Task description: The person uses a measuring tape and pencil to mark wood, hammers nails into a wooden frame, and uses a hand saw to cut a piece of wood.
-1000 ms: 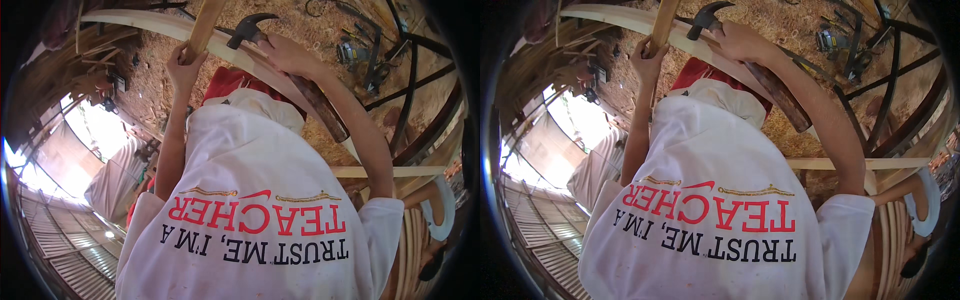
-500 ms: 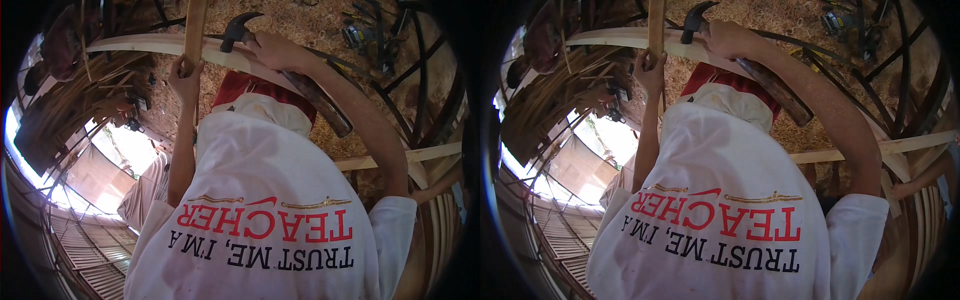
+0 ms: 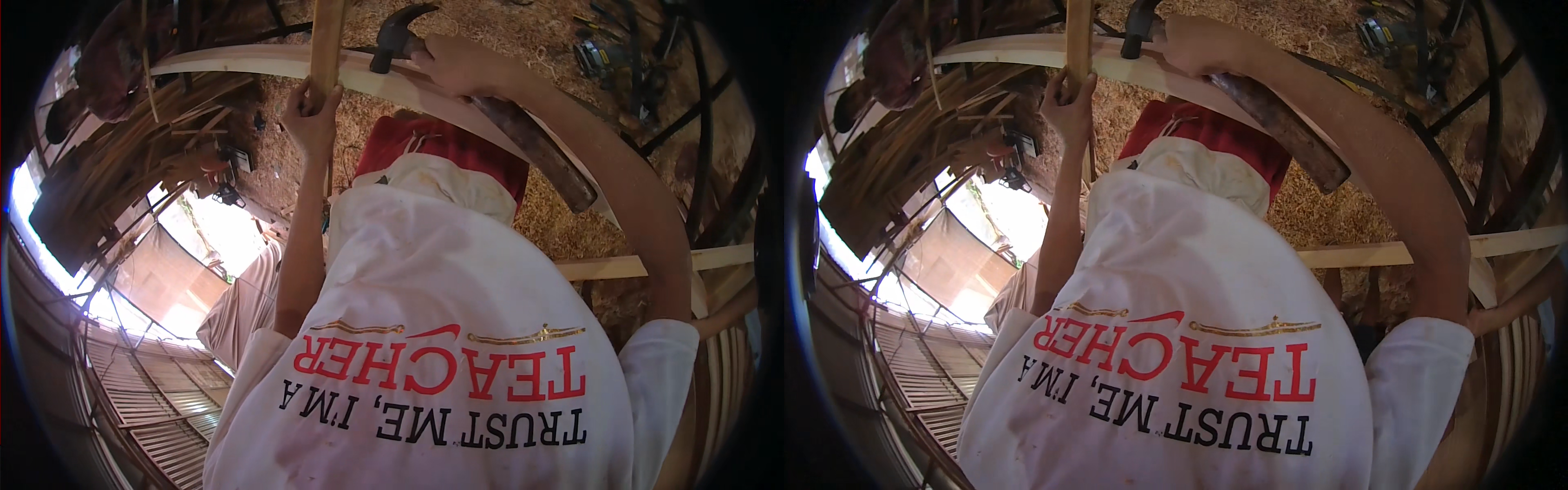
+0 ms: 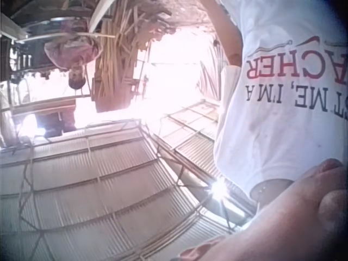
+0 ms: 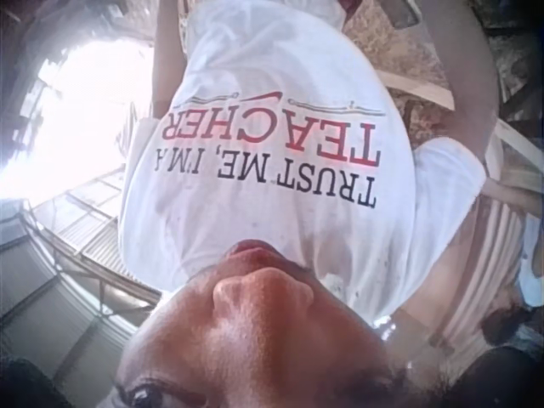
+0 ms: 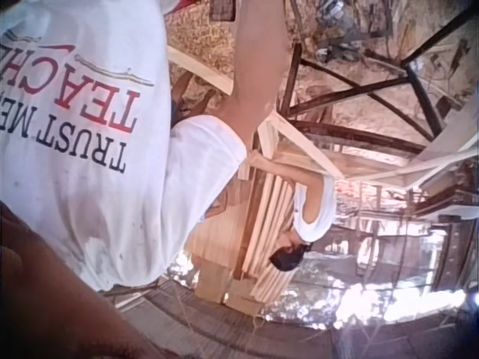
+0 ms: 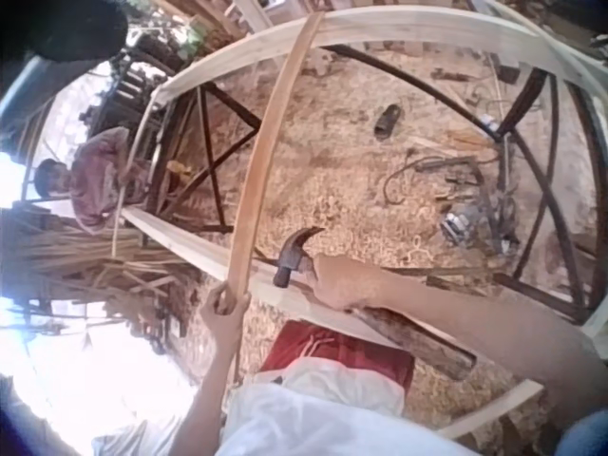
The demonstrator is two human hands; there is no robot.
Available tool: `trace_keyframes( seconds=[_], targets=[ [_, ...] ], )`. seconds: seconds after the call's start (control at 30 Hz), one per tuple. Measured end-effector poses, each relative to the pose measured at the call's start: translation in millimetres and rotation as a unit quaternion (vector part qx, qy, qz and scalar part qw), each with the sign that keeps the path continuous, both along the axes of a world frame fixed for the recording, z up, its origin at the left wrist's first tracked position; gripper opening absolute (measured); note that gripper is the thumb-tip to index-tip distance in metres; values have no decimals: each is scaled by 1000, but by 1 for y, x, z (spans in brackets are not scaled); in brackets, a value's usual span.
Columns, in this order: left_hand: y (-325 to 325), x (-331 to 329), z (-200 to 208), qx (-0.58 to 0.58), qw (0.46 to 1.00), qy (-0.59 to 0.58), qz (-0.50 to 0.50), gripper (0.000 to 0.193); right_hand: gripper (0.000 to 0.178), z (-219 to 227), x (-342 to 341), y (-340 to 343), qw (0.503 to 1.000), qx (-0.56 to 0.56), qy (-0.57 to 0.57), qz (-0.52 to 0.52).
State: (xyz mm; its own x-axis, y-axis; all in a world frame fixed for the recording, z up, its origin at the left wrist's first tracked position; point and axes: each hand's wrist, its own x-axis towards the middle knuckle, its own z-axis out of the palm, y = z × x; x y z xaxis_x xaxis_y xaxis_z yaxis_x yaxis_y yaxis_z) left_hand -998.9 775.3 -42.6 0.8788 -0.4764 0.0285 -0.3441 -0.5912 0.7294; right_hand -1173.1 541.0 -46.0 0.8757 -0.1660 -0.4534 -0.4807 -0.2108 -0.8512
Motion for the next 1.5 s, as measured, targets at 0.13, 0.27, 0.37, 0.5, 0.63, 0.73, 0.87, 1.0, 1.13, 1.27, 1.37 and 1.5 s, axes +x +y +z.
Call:
trace_keyframes(
  seconds=[0.13,0.27,0.37,0.5,0.63,0.73,0.87,1.0,1.13,1.27,1.37,1.5],
  targets=[
    [5,2,1,29,999,-24,0,55,39,11,-2,-2,997,75,21,-18],
    [7,7,-3,52,998,-42,-19,54,40,8,0,1,998,50,24,-16],
    [7,5,-2,61,998,-34,-7,54,41,6,0,2,999,26,16,-11],
    [7,4,-2,73,996,-44,-10,55,42,13,-1,6,999,16,15,-26],
    [6,0,-8,6,999,-48,-4,58,42,5,-2,10,999,5,-4,-35],
    [4,-1,-2,27,998,-59,-10,58,43,3,-1,13,999,6,23,-31],
    [6,1,2,85,987,-126,-47,44,41,11,-5,20,997,13,25,-72],
    [9,4,-3,-29,999,-23,26,41,36,14,-6,20,994,33,45,-96],
    [25,20,-18,-92,995,0,40,29,31,33,-8,23,991,69,54,-103],
    [27,19,-18,-85,994,45,52,26,34,49,-15,27,993,-25,-26,-109],
    [28,13,-10,-46,997,10,63,23,27,79,-5,29,993,18,-14,-115],
    [27,10,-2,-109,991,65,29,10,24,103,11,31,981,124,2,-147]
  ],
)
